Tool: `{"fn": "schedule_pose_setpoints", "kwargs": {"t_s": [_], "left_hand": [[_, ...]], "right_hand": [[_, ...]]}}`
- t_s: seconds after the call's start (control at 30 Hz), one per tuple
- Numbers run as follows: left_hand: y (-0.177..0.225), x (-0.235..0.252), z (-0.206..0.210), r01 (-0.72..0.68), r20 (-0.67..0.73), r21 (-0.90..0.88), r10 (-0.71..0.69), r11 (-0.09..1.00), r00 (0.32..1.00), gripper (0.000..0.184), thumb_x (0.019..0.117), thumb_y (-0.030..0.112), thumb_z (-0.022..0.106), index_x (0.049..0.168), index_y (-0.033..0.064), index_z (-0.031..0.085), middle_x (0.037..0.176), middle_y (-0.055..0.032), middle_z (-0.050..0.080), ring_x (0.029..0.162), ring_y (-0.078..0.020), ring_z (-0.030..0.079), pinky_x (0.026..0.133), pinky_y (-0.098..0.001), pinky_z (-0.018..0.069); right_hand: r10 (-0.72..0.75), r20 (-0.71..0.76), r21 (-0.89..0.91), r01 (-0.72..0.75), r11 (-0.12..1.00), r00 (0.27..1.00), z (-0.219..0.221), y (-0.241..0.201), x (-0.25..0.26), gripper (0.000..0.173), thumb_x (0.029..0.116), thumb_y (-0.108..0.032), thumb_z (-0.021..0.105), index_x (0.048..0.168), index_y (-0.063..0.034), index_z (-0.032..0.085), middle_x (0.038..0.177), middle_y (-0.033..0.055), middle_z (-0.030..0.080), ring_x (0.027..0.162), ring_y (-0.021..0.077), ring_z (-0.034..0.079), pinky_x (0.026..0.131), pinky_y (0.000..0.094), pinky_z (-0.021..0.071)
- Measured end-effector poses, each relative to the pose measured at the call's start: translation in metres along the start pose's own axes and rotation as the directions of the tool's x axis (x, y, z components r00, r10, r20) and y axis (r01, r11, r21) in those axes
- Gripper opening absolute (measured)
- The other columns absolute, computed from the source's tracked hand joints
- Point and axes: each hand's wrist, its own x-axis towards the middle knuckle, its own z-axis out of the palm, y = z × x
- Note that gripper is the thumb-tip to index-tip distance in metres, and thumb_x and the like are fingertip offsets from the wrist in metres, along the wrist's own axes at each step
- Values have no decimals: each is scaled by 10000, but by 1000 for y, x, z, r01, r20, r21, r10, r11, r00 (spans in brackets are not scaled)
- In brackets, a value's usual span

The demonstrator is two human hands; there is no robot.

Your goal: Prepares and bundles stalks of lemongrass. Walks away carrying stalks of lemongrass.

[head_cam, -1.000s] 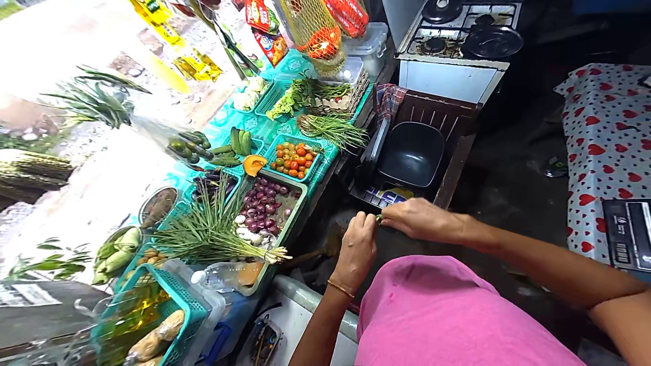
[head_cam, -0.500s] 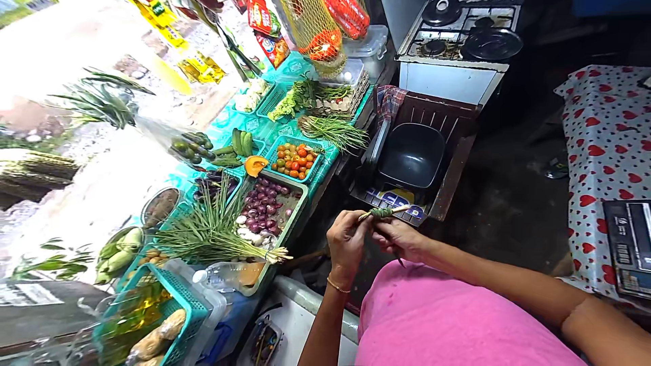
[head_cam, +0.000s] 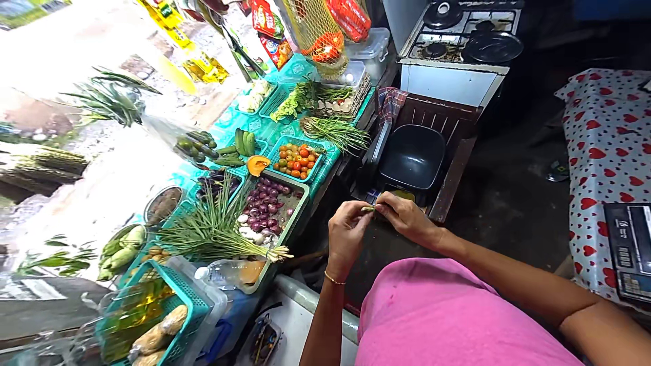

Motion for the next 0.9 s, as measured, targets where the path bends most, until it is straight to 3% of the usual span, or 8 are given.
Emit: {"fn": "schedule_pose_setpoints", "kwargs": {"t_s": [0.1,0.17,0.23,0.37,0.47,0.57,0.73,0.9], "left_hand": [[-2,0,12,200,-114,-464,-282,863,953,255,885,-82,691,1139,-94,667,973,-152,742,853,-201,732,824,-354,625],[0,0,16,278,-111,-619,-432,735,895,260,901,-112,655,1161,-110,638,978,-162,741,845,-205,736,829,-353,623],[0,-2,19,287,-104,-698,-489,656,866,219,926,-117,609,1144,-123,635,976,-170,734,845,-216,735,838,-358,622],[-3,-6,32,169,-220,-691,-426,703,878,184,943,-106,539,1092,-123,647,923,-164,738,808,-211,739,794,-355,632],[-3,-7,39,75,-277,-664,-338,744,900,176,936,-111,553,1097,-101,624,921,-151,728,806,-205,736,784,-360,636],[0,-6,34,122,-191,-682,-337,721,922,188,911,-112,583,1092,-85,623,940,-149,717,826,-208,724,797,-369,628],[6,-6,35,224,-131,-756,-478,614,869,141,936,-109,559,1054,-93,635,910,-147,713,799,-201,721,790,-352,628],[2,-3,48,119,-262,-645,-364,755,894,128,918,-89,541,1021,-74,615,852,-112,697,747,-161,708,736,-323,629]], "right_hand": [[75,-172,28,-71,997,982,17,-5,-2,272,1085,-214,498,1080,6,656,937,119,679,856,148,665,800,285,551],[62,-234,-9,-66,998,970,24,-7,-3,266,1079,-206,509,1076,12,661,936,129,688,850,162,676,793,290,560],[-10,-271,-99,-18,995,962,29,-7,-6,267,1079,-201,514,1065,16,669,950,144,703,858,192,700,793,306,580],[-177,-307,-254,98,962,935,35,-2,-8,234,1071,-173,534,1021,3,679,892,133,686,818,210,697,751,304,589],[-200,-333,-270,110,957,922,35,-4,-7,226,1067,-167,544,1008,5,678,879,132,684,808,207,696,737,297,587],[-126,-339,-216,53,975,932,31,-4,-10,264,1082,-210,518,1019,5,658,906,135,687,821,197,699,738,297,589],[-125,-352,-222,47,974,927,29,-4,-13,264,1077,-206,523,1013,9,662,905,140,683,817,202,693,738,297,584],[-203,-350,-283,103,954,914,29,-3,-12,214,1059,-156,558,986,8,674,899,135,691,844,210,700,762,298,588]]}}
